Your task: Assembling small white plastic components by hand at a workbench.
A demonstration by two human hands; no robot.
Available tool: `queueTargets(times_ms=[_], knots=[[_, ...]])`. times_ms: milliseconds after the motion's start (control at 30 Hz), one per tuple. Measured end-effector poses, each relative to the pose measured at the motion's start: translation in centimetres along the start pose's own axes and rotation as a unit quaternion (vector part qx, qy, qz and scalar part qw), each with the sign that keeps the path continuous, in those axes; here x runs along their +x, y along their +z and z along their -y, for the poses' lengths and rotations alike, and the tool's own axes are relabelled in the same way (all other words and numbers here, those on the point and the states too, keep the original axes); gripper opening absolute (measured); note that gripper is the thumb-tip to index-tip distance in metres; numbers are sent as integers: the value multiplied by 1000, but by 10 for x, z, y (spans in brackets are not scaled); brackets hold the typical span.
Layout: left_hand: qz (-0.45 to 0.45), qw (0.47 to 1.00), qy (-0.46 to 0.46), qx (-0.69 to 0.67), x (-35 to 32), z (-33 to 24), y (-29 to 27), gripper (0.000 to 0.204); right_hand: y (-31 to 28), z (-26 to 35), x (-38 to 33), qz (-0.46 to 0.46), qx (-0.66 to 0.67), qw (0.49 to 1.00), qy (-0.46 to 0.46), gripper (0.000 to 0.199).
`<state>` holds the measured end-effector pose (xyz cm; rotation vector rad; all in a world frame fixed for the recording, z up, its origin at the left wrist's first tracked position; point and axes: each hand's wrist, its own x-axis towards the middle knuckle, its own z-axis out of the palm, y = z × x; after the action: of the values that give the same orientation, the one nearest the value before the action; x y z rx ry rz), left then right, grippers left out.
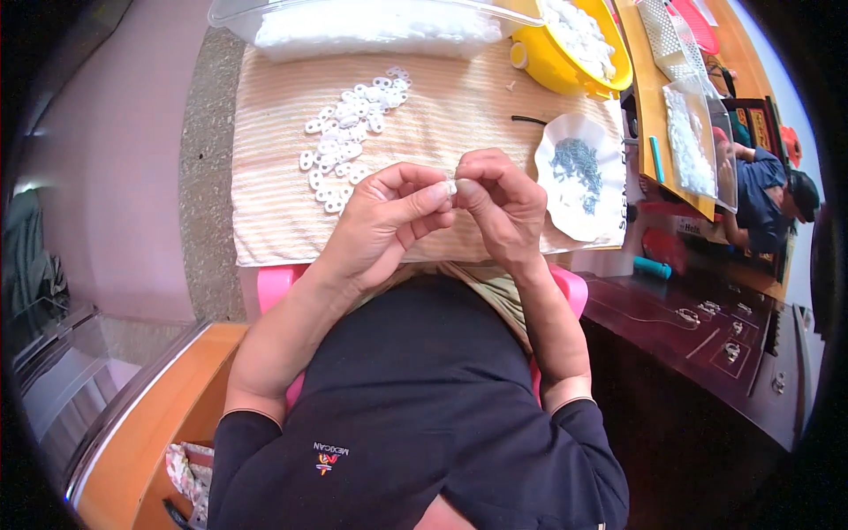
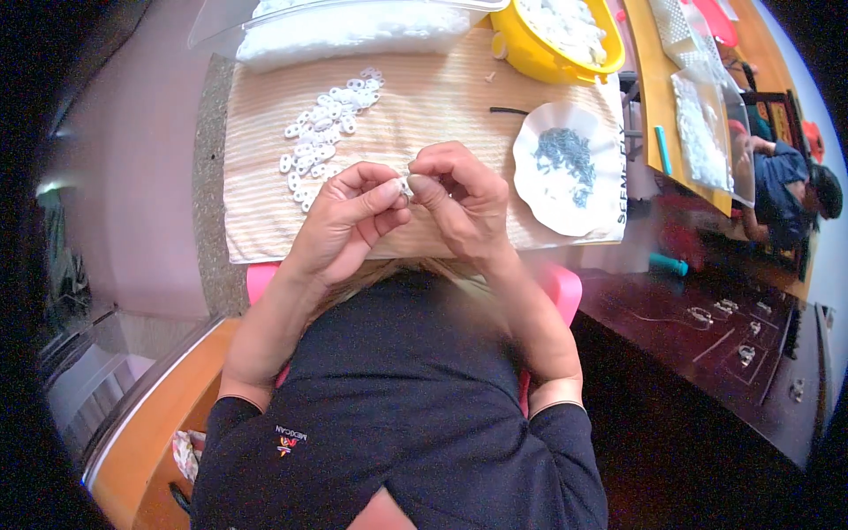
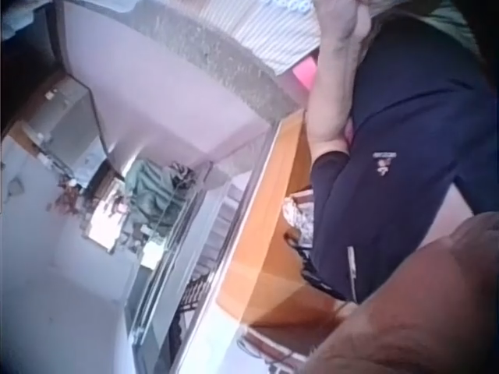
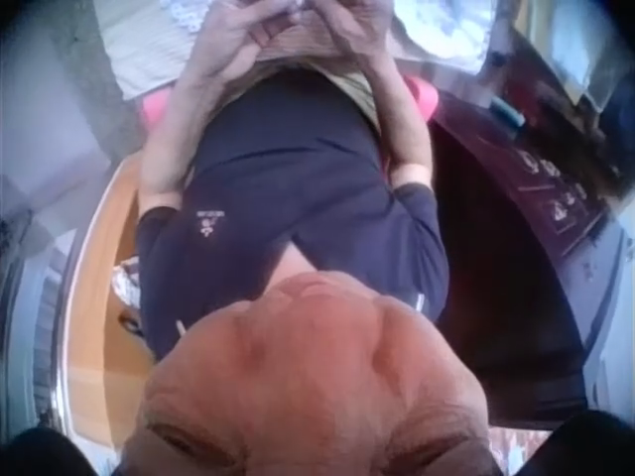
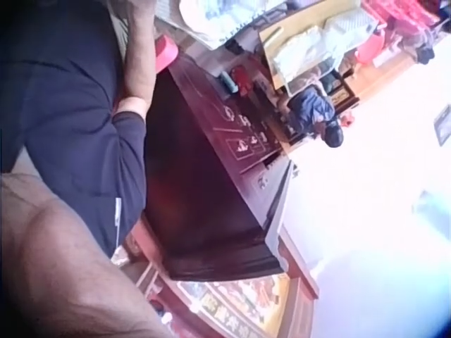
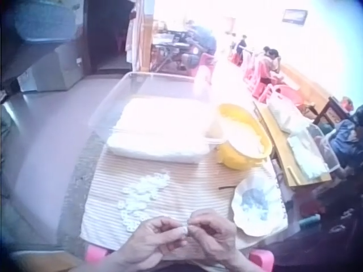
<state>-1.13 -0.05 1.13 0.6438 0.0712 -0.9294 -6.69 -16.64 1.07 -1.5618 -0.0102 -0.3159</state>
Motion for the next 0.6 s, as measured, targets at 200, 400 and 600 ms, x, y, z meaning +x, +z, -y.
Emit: queueTargets(times_ms=[200,400,600], knots=[[-10,1000,-11,-26,-1,-1,-2,12,5,1,2,7,44,999,-6,11],[-18,1000,-15,-15,0,2,-3,13,5,3,4,3,25,1000,7,9],[-23,1000,-1,3,-1,3,0,16,0,2,6,15,24,999,22,8]])
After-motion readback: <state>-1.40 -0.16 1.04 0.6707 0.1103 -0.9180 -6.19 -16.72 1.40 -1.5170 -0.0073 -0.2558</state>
